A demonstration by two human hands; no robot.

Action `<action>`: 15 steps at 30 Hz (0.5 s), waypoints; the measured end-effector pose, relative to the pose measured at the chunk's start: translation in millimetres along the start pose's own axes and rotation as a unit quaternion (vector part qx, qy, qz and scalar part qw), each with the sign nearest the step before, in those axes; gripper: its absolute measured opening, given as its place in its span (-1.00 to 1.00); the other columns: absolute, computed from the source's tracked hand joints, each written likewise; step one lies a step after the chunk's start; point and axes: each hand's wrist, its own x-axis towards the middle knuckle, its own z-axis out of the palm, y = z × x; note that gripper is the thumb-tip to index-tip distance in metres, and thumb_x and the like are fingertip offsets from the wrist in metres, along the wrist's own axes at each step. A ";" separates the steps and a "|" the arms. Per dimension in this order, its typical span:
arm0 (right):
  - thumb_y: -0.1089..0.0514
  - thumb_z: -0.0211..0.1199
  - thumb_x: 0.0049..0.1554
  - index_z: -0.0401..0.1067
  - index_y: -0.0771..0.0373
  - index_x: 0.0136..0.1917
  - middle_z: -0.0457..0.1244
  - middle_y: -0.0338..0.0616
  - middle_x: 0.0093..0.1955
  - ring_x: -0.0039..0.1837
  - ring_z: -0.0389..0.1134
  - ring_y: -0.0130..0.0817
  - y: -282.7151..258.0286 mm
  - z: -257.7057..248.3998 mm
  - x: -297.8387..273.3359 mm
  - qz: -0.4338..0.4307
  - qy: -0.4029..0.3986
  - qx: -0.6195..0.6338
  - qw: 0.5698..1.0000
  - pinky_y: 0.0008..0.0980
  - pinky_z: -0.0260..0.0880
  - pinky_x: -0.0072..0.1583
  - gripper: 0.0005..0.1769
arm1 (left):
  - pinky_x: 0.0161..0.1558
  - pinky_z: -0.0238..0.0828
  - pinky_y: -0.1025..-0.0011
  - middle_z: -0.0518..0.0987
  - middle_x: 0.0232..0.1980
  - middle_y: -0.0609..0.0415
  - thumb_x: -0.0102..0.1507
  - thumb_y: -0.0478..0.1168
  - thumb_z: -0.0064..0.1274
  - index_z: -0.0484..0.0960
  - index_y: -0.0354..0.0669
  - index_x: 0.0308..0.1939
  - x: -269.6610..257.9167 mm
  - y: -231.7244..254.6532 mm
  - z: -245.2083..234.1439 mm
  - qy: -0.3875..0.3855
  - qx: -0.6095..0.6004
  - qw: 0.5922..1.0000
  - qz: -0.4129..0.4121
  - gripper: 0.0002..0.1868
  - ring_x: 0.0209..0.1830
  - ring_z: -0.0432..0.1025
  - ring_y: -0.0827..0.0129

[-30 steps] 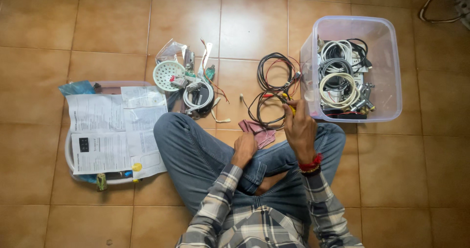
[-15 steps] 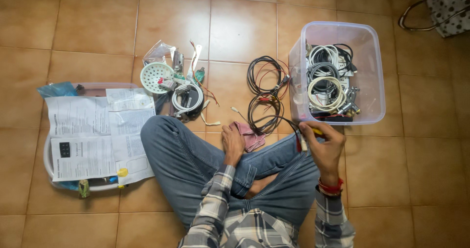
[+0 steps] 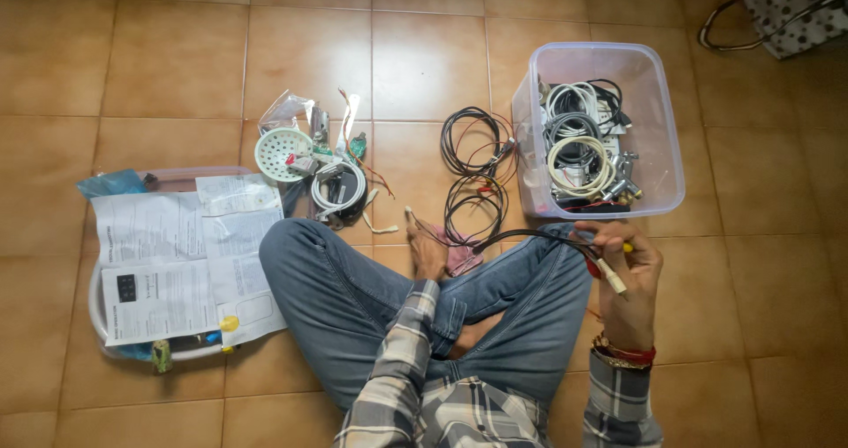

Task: The person organizes and wipes down various electronic cables while sitting on the floor, handling them one at a time and placing them near or into plastic bins.

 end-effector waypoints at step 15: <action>0.25 0.50 -0.02 0.50 0.34 -0.25 0.43 -0.14 -0.05 -0.08 0.43 -0.49 86.5 -48.0 7.0 0.203 -0.193 -0.320 0.905 -0.46 0.47 -0.05 -0.81 | -0.11 0.42 -0.10 0.65 -0.18 -0.32 0.34 -0.13 0.00 0.27 -0.12 0.28 -33.0 75.1 -247.5 -0.072 0.040 0.996 -0.026 -0.54 -0.15 0.55 -0.25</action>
